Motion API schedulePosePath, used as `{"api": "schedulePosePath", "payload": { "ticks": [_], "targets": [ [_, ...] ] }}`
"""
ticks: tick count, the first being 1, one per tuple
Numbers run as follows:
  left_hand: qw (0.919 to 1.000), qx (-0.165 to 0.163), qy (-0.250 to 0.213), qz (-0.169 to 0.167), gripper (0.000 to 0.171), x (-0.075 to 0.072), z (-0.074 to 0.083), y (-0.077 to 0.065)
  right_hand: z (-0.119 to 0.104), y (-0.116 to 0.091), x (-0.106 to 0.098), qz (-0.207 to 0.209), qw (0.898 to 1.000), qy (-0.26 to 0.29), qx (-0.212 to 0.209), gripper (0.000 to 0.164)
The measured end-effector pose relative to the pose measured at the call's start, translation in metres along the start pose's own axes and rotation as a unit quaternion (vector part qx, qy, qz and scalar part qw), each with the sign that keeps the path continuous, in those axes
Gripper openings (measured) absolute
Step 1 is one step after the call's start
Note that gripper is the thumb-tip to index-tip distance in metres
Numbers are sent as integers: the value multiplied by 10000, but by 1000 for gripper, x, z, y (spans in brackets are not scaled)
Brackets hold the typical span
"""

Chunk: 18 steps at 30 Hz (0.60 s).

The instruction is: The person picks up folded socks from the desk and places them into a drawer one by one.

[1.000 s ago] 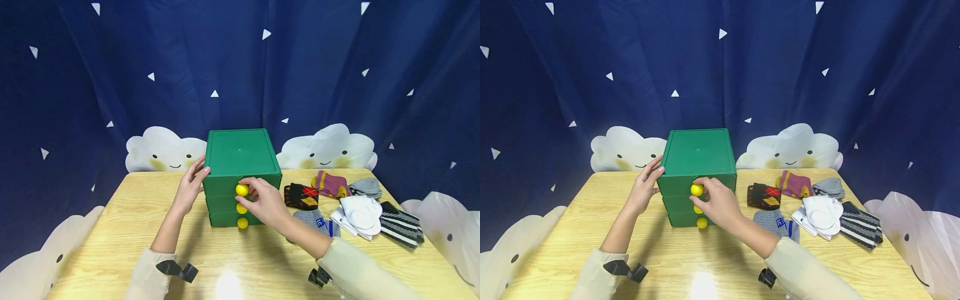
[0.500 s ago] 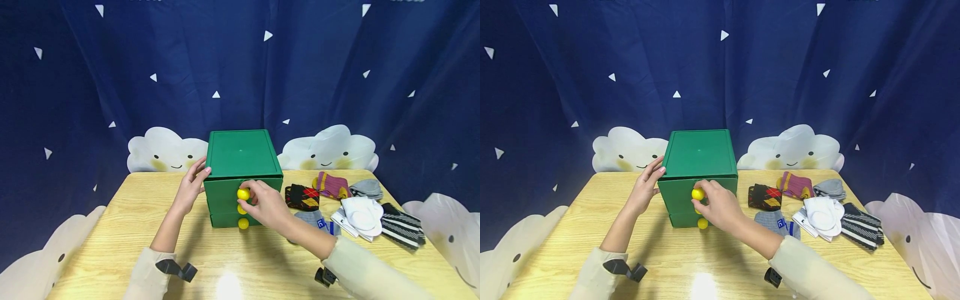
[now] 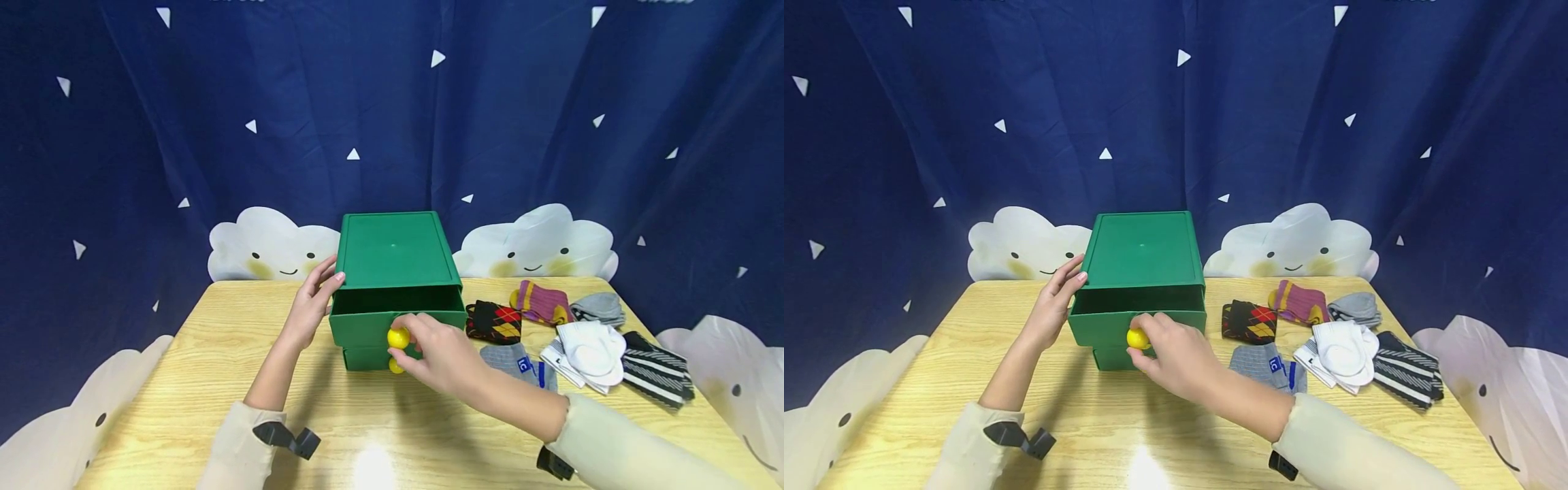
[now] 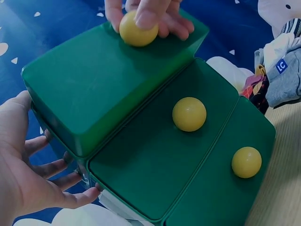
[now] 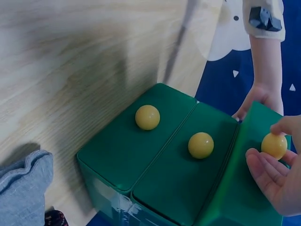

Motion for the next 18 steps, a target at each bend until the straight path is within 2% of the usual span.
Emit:
{"api": "schedulePosePath", "payload": {
  "ticks": [11, 18],
  "targets": [
    [10000, 53, -4, -47, 53, 0, 2, 1, -24, -17, -4, -39, 9978, -514, -428, 28],
    [10000, 17, 11, -58, 54, 1, 1, 0, -40, -28, -8, 174, 9937, -779, -789, 29]
  ]
}}
Point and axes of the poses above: each hand's wrist, its own y-axis towards the middle knuckle, its own x-axis out of the palm, z = x × y, the point moved 9 cm from there along y, towards the middle knuckle, and after that the axes turned 14 degrees about -z, right-handed, at the moved point
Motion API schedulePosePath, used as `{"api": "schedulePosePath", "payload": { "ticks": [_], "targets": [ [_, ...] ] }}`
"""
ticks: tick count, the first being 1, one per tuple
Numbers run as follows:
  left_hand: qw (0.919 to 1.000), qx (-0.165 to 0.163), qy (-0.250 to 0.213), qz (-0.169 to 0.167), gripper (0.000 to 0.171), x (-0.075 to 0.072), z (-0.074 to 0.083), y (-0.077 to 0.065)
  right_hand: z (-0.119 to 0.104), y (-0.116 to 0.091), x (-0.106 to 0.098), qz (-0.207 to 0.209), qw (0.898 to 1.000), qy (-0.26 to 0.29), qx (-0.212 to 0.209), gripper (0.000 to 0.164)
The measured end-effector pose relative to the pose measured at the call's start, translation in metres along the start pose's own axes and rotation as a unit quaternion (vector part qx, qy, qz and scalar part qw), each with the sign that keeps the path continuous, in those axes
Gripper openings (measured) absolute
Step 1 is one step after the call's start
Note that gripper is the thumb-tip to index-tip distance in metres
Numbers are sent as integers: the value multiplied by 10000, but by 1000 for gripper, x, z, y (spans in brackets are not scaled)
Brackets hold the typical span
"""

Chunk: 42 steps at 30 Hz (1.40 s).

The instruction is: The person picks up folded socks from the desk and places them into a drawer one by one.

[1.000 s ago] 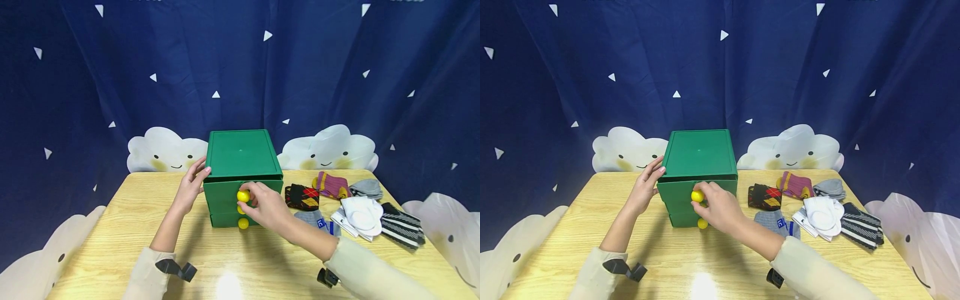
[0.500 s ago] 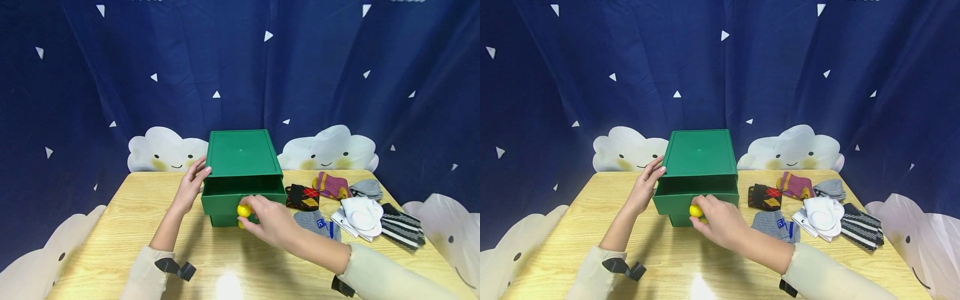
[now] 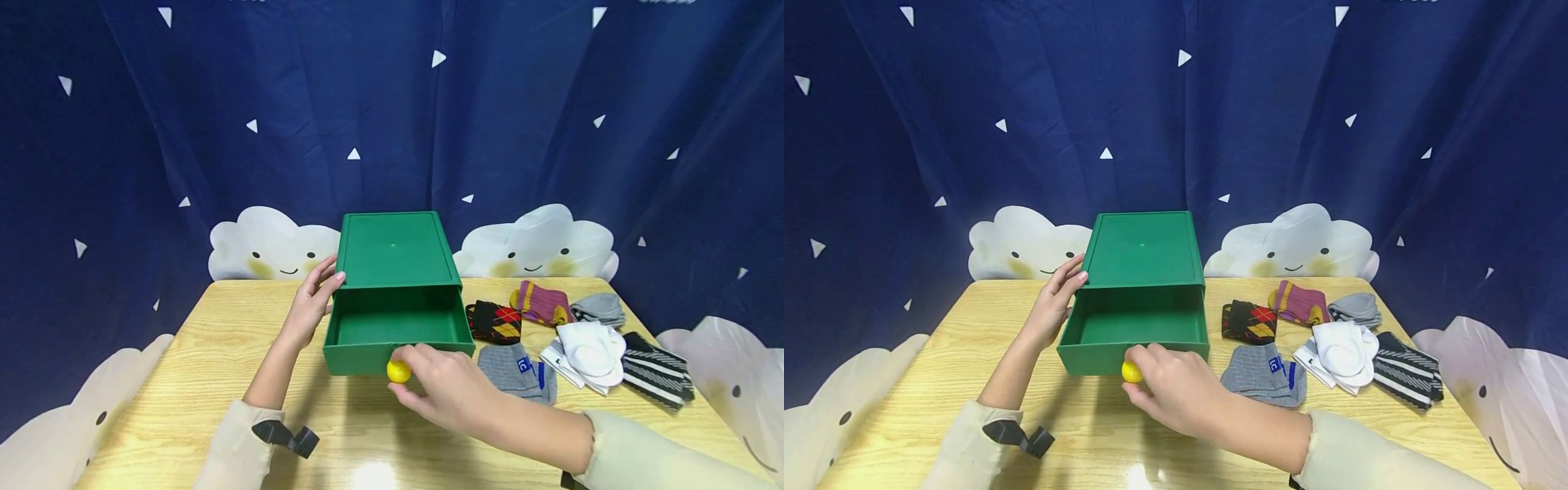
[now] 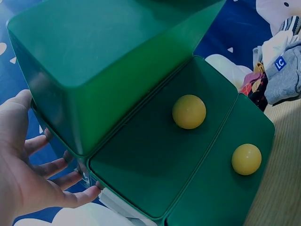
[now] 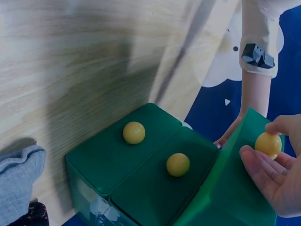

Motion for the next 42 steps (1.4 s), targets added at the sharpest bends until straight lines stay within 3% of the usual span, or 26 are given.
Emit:
{"api": "schedulePosePath", "payload": {
  "ticks": [15, 27, 42],
  "targets": [
    [10000, 67, -3, -10, 54, -1, -1, -3, -30, -17, -5, 290, 9976, -267, -576, 28],
    [9999, 92, 28, -54, 53, 0, 1, -1, -36, -23, -8, 497, 9954, -268, -778, 23],
    [9999, 82, 54, -72, 53, 0, 1, -2, -35, -26, -8, 448, 9958, -245, -766, 22]
  ]
}}
Point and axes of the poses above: each hand's wrist, its own y-axis towards the middle knuckle, its own x-axis out of the palm, z = x × y, the point moved 9 cm from there along y, towards the middle knuckle, and after that the axes turned 14 degrees about -z, right-handed, at the moved point
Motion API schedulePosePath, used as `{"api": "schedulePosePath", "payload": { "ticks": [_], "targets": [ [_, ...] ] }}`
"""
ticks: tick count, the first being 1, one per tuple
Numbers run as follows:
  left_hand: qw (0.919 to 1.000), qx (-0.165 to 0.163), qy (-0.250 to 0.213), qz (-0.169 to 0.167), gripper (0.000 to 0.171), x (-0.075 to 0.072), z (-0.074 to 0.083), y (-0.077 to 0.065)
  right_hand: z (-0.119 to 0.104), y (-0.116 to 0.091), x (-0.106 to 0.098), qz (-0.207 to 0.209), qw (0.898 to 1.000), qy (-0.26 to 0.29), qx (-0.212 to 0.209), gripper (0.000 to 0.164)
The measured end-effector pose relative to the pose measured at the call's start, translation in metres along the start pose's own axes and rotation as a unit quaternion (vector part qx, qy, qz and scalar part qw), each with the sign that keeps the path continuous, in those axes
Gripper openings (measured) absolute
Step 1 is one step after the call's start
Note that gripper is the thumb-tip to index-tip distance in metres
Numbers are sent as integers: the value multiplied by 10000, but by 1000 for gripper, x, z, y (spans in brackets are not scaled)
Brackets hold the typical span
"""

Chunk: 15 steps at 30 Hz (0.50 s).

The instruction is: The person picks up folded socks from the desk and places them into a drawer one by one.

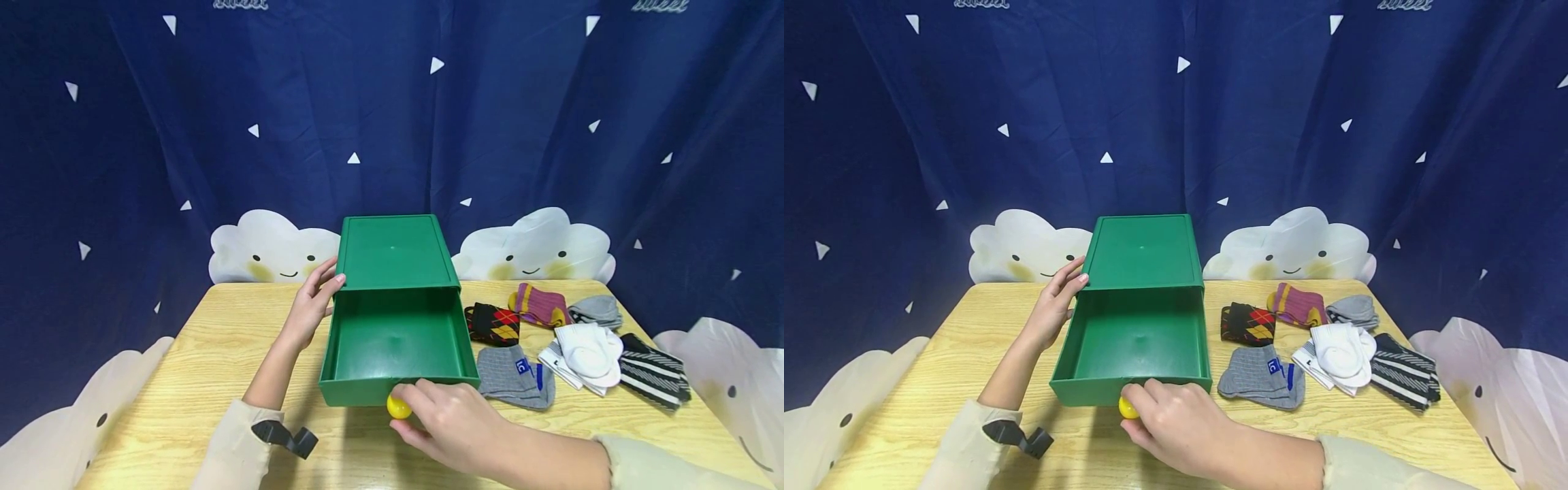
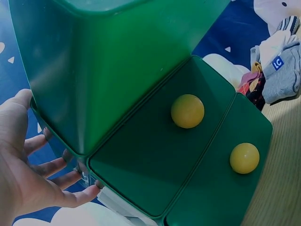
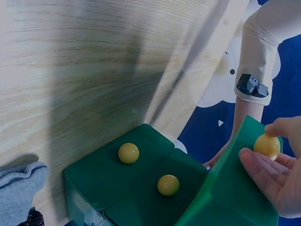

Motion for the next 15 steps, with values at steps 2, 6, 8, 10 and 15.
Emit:
{"api": "schedulePosePath", "payload": {
  "ticks": [2, 6, 8, 10, 15],
  "targets": [
    [10000, -17, 13, 7, 53, 0, 0, 0, 1, -1, 0, -20, 10000, 96, 12, 21],
    [10000, -38, 14, 6, 53, 0, 0, 0, 0, -2, -3, 103, 9998, 106, -144, 19],
    [10000, -41, 12, 1, 53, 0, 0, 0, -2, -2, -5, 176, 9996, 46, -237, 18],
    [10000, -35, 12, -6, 53, 0, 0, 0, -2, -2, -8, 208, 9994, 28, -268, 17],
    [10000, -19, 50, -19, 54, -1, 0, 0, -4, 0, -19, 257, 9991, 56, -321, 17]
  ]
}}
Point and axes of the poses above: each hand's wrist, its own y-axis towards the middle knuckle, its own x-axis out of the palm, z = x × y, the point moved 9 cm from there along y, towards the middle knuckle, and after that the axes turned 14 degrees about -z, right-handed, at the moved point
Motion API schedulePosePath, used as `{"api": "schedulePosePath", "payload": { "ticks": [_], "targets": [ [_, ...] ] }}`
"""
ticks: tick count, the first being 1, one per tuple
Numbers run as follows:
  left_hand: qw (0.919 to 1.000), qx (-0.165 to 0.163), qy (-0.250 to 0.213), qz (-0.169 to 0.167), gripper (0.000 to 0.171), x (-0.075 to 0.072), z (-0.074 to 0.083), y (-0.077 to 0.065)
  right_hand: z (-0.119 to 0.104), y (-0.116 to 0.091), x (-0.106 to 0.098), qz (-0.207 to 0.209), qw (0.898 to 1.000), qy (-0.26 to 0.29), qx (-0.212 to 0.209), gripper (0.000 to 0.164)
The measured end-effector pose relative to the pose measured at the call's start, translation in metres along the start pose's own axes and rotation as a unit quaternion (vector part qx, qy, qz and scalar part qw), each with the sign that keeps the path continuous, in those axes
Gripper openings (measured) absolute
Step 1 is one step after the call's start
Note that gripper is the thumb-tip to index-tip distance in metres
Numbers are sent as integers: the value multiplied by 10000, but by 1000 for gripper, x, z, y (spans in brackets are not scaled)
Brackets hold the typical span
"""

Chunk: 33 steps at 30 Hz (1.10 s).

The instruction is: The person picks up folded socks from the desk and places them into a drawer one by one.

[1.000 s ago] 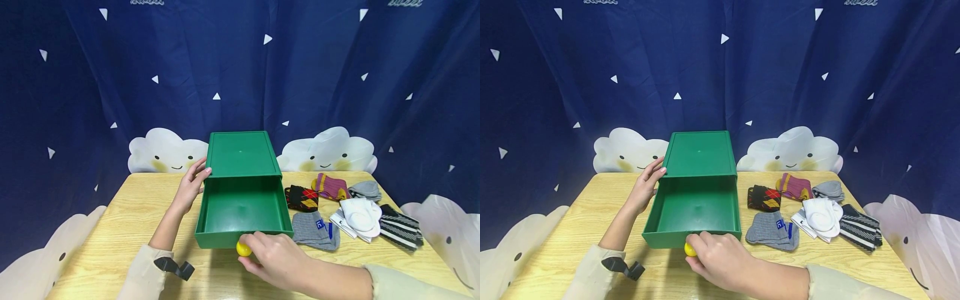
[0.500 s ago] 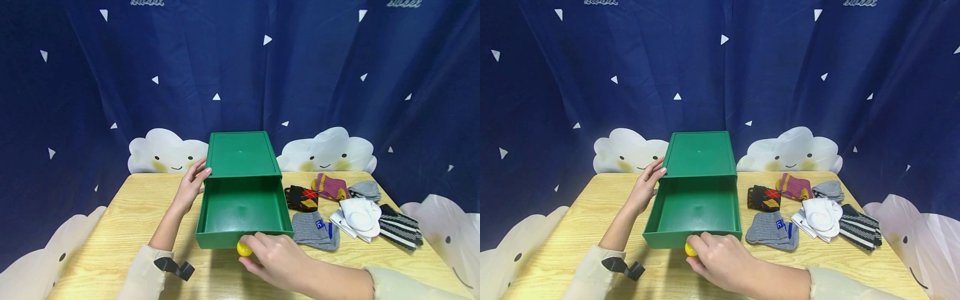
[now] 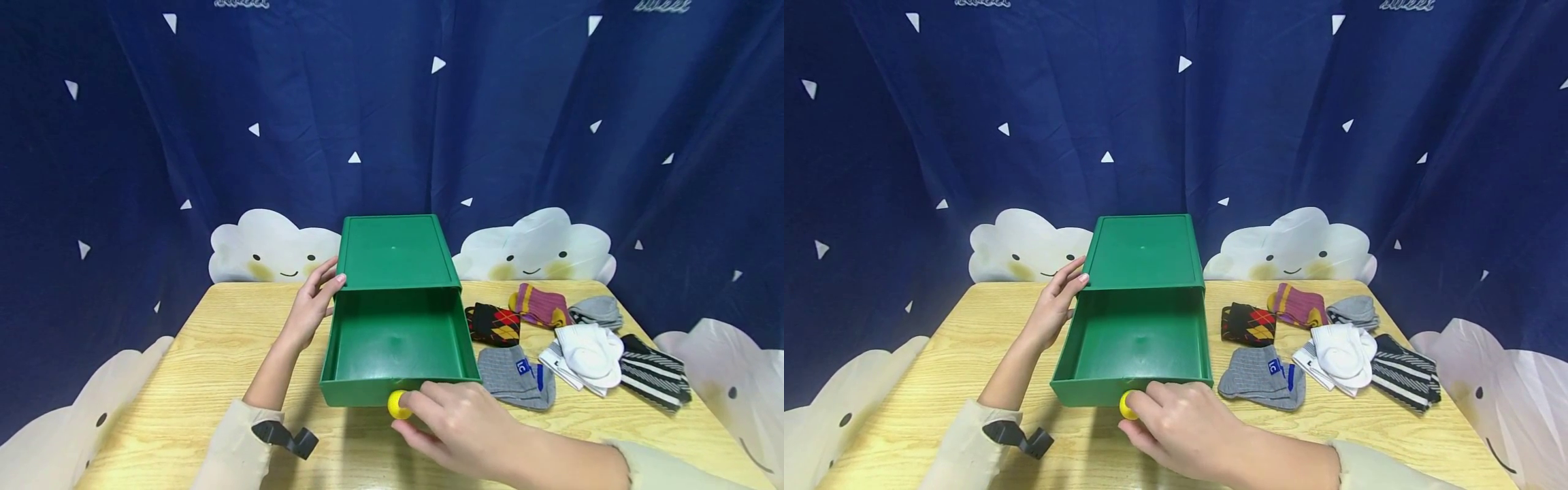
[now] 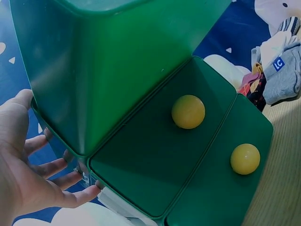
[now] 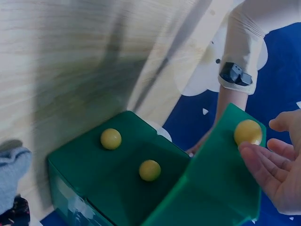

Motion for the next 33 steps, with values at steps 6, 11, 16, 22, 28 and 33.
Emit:
{"api": "schedulePosePath", "payload": {
  "ticks": [6, 11, 16, 22, 28, 33],
  "targets": [
    [10000, -5, 5, 22, 53, -1, 0, -1, 3, 3, -17, 75, 9998, 175, -41, 21],
    [10000, -33, -9, 34, 53, -1, -1, 0, 16, 3, -34, 260, 9989, 312, 221, 22],
    [10000, -74, 16, 56, 53, -2, -3, 0, 37, 1, -47, 496, 9957, 570, 533, 25],
    [10000, -88, -5, 39, 52, -2, -5, 0, 65, -4, -57, 584, 9883, 962, 1026, 8],
    [9999, -79, -7, 71, 52, -2, -4, 1, 111, -18, -56, 190, 9619, 1286, 2406, 12],
    [9999, -84, -8, 83, 52, -2, -4, 1, 149, -36, -48, -129, 9319, 1318, 3376, 7]
  ]
}}
Point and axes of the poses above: each hand's wrist, its own y-axis towards the middle knuckle, its own x-axis out of the palm, z = x × y, the point moved 9 cm from there along y, towards the middle knuckle, and after that the axes turned 14 degrees about -z, right-handed, at the moved point
